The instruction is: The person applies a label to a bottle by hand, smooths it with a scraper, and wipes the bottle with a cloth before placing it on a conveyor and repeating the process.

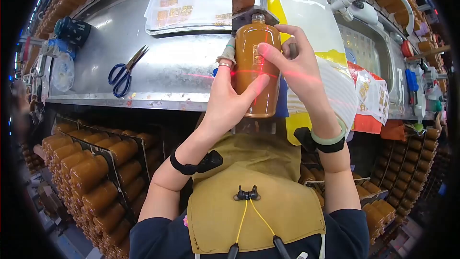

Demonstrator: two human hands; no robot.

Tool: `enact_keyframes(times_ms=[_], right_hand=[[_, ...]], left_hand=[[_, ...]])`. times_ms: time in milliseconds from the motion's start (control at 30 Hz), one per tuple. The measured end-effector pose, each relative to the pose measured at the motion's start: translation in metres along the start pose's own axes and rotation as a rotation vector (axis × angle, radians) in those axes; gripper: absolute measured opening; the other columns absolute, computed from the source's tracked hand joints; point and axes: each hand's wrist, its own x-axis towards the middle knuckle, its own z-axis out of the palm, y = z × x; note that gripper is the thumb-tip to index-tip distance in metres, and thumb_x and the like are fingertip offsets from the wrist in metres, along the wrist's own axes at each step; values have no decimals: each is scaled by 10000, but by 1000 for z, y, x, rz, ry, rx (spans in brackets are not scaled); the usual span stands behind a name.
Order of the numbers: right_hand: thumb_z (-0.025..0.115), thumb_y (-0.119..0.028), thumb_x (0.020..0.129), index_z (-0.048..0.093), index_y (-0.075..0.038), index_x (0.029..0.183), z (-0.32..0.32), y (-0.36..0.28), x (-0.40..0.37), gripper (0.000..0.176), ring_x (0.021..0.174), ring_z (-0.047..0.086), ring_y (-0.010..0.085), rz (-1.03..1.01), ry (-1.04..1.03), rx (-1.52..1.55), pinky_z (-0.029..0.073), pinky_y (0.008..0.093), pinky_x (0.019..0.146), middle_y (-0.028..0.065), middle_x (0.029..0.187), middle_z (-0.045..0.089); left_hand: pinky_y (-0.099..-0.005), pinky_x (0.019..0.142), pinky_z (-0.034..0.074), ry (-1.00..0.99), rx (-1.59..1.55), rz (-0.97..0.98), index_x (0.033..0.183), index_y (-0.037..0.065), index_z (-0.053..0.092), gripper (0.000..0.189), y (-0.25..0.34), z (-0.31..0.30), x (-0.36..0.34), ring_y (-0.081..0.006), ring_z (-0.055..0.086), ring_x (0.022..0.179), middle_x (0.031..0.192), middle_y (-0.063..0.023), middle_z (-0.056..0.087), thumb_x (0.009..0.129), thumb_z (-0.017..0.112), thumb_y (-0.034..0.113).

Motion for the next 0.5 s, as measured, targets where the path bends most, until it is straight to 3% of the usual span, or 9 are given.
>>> enact_keyframes(times_ms=[400,467,500], right_hand=[[831,-337,852,550,32,1321,2,-1,0,660,678,499,58,-14,24,-15,415,226,591,-13,777,541],[811,-332,878,558,29,1326,-3,3,3,627,673,493,52,3,1,71,400,221,586,-18,774,540],[791,-326,905,567,26,1330,-7,5,4,595,668,487,47,20,-22,157,384,216,581,-23,771,538]], left_hand=[[-347,1083,453,17,-26,41,1530,-26,337,657,3,2,0,-173,552,1282,1425,-115,539,979,676,86],[-341,1040,485,33,-273,-22,1475,-39,376,600,4,-3,3,-174,574,1232,1368,-140,570,1000,681,166],[-350,1097,433,-23,-359,-44,1528,-33,330,592,0,-11,8,-159,540,1276,1402,-125,553,1057,594,209]])
